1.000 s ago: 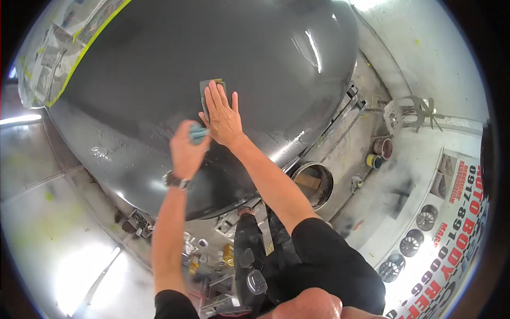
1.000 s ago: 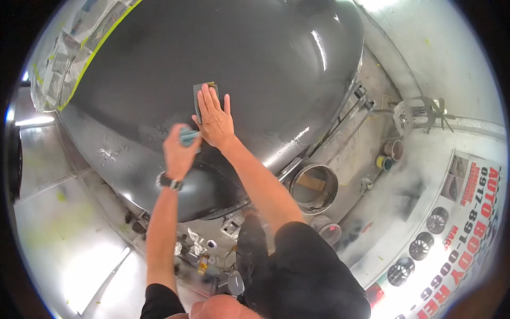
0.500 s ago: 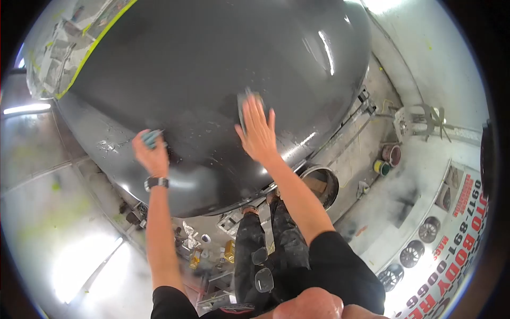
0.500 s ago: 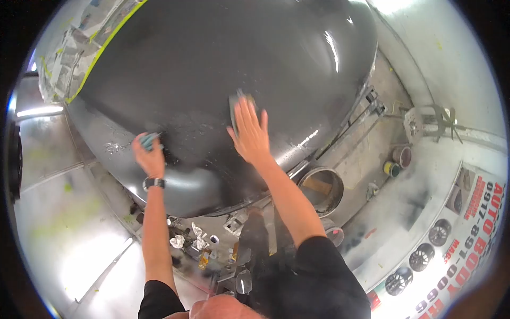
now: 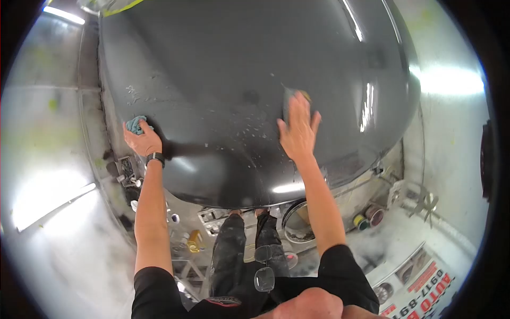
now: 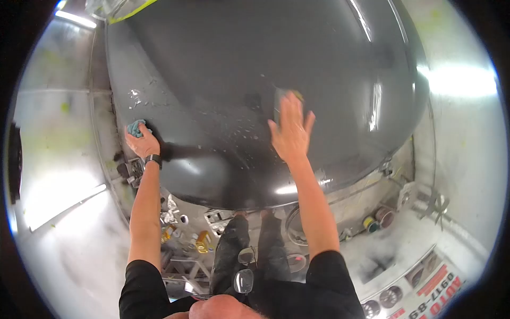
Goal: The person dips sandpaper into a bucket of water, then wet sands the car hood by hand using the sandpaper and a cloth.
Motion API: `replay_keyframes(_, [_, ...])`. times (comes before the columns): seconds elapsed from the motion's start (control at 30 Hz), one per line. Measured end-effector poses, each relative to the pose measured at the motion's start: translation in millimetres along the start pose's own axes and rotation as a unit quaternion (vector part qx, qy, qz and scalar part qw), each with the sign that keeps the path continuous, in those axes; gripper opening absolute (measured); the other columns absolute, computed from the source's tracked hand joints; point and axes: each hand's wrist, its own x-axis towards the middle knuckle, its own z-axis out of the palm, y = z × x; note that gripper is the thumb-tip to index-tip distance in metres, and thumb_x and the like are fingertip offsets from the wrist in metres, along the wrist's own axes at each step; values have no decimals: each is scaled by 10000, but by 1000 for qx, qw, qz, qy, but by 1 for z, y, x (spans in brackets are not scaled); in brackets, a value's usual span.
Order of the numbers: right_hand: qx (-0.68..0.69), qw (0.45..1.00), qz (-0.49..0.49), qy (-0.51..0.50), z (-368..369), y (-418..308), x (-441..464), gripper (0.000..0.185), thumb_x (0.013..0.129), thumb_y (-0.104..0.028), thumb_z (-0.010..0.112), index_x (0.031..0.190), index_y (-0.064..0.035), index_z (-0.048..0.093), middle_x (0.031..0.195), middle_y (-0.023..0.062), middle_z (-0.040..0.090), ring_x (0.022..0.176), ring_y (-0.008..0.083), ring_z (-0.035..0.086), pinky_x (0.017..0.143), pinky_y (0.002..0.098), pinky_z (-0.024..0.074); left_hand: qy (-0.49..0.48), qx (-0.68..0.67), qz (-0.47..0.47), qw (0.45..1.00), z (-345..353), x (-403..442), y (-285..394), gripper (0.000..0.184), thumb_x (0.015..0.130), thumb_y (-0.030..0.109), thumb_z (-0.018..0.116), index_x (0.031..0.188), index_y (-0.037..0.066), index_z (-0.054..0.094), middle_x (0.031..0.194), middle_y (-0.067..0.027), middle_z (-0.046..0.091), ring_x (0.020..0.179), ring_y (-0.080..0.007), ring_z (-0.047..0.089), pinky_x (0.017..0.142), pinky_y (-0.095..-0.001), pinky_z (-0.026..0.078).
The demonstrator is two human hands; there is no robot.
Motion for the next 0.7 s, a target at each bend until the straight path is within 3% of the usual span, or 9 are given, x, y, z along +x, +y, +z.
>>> replay_keyframes(0.13, [-35, 997, 56, 36, 9, -43, 12, 785, 976, -328, 737, 1602, -5, 389, 1710, 178, 342, 1589, 355, 296, 1206, 655, 257, 4, 9, 41, 999, 0, 2, -4, 625, 985, 395, 654, 1478, 23, 555, 1452, -254, 600, 1368, -442, 540, 1144, -546, 436])
replay_keyframes(0.2, [55, 998, -23, 4, 4, -107, 77, 783, 970, -367, 737, 1575, 9, 410, 1680, 182, 374, 1552, 346, 338, 1180, 643, 281, -5, 11, 34, 999, -1, 1, -1, 624, 985, 392, 652, 1477, 20, 554, 1458, -254, 596, 1370, -443, 539, 1148, -543, 436])
replay_keyframes(0.27, [48, 991, -116, 42, 33, -162, 123, 723, 1026, -440, 651, 1565, -2, 449, 1664, 171, 404, 1546, 329, 351, 1194, 617, 303, -8, 10, 27, 1000, -4, 3, 2, 624, 985, 389, 652, 1473, 14, 553, 1463, -256, 591, 1374, -444, 537, 1152, -538, 434])
replay_keyframes(0.37, [86, 976, -186, 68, 51, -159, 134, 662, 1048, -401, 626, 1564, -20, 461, 1665, 143, 419, 1549, 297, 365, 1218, 581, 298, -17, 3, 23, 1000, -8, 2, 7, 620, 981, 373, 661, 1464, -2, 556, 1468, -261, 587, 1382, -445, 533, 1160, -535, 429])
replay_keyframes(0.4, [96, 978, -184, 6, 28, -136, 120, 640, 1054, -356, 627, 1574, -30, 447, 1693, 115, 405, 1576, 275, 348, 1261, 553, 269, -18, 0, 25, 1000, -10, 1, 7, 614, 979, 360, 666, 1460, -7, 558, 1467, -263, 587, 1386, -445, 531, 1163, -537, 427])
replay_keyframes(0.47, [61, 993, -86, -58, -9, -81, 76, 647, 1044, -311, 647, 1575, -11, 431, 1702, 151, 385, 1581, 321, 338, 1270, 590, 235, -13, -10, 32, 999, -9, 2, 8, 604, 975, 333, 674, 1455, -16, 562, 1468, -267, 587, 1394, -445, 527, 1170, -542, 421])
replay_keyframes(0.53, [1, 998, 54, -36, -21, -28, 17, 635, 1033, -255, 659, 1562, 6, 424, 1698, 190, 367, 1571, 359, 337, 1232, 618, 254, -2, -13, 50, 999, -7, 3, 3, 594, 970, 304, 681, 1454, -21, 565, 1473, -271, 586, 1402, -445, 523, 1177, -549, 412])
replay_keyframes(0.63, [-118, 976, 158, 96, 8, -32, 5, 634, 1020, -217, 666, 1550, 20, 411, 1678, 210, 370, 1521, 376, 384, 1160, 615, 288, 4, 4, 79, 997, -4, 2, -6, 599, 989, 358, 655, 1478, 27, 556, 1441, -252, 602, 1344, -466, 546, 1124, -572, 440])
replay_keyframes(0.7, [4, 986, 151, 67, -5, -60, 79, 690, 1025, -242, 667, 1588, 23, 369, 1706, 218, 330, 1551, 374, 355, 1184, 609, 295, -8, 10, 60, 998, -1, 4, -4, 593, 988, 362, 657, 1473, 34, 560, 1441, -258, 598, 1338, -467, 544, 1117, -575, 443])
